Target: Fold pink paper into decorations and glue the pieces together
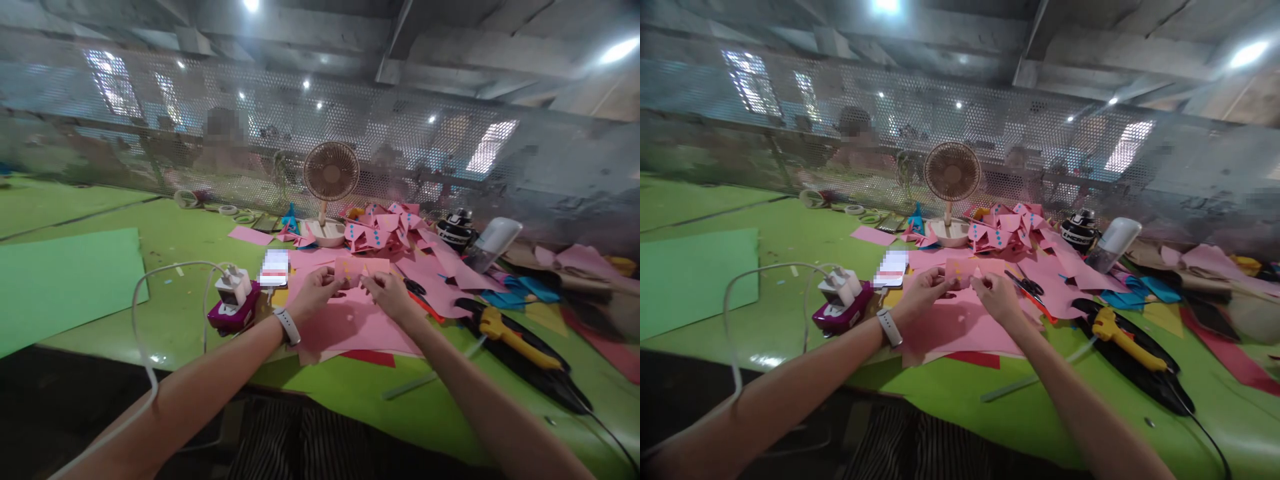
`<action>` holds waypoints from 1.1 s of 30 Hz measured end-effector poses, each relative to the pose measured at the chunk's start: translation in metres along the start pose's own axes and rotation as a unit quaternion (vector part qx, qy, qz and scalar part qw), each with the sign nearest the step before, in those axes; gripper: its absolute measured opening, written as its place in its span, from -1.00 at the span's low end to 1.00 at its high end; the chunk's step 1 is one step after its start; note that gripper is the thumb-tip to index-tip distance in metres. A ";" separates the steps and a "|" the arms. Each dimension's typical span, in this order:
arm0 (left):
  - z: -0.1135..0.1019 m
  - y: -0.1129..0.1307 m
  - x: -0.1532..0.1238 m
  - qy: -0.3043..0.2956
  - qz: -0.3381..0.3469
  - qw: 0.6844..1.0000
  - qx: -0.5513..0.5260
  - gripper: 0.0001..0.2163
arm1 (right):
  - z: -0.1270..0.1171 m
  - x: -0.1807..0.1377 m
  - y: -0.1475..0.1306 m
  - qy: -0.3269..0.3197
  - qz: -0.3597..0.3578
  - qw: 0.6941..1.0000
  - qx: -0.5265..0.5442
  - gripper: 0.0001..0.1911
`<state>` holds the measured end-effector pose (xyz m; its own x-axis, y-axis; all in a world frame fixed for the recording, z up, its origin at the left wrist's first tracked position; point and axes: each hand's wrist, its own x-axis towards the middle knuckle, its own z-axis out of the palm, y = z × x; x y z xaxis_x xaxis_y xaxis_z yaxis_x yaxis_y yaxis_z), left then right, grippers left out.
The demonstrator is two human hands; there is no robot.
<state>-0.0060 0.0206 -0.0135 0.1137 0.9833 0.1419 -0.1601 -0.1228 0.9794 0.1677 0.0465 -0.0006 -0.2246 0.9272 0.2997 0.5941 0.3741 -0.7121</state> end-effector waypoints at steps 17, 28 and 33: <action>0.003 0.002 -0.003 -0.004 0.046 0.999 0.014 -0.79 | 0.023 -0.010 0.002 -0.074 0.092 0.949 0.293 -0.66; -0.001 -0.002 0.000 -0.026 0.051 0.998 -0.006 -0.74 | 0.019 -0.008 0.005 -0.051 0.035 0.965 0.255 -0.70; -0.001 0.002 -0.003 -0.039 0.046 0.998 -0.006 -0.75 | 0.025 -0.007 0.010 -0.004 0.035 0.955 0.294 -0.66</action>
<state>-0.0078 0.0173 -0.0123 0.1742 0.9545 0.2420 -0.1845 -0.2098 0.9602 0.1564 0.0443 -0.0256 -0.2083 0.9493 0.2354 0.0725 0.2550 -0.9642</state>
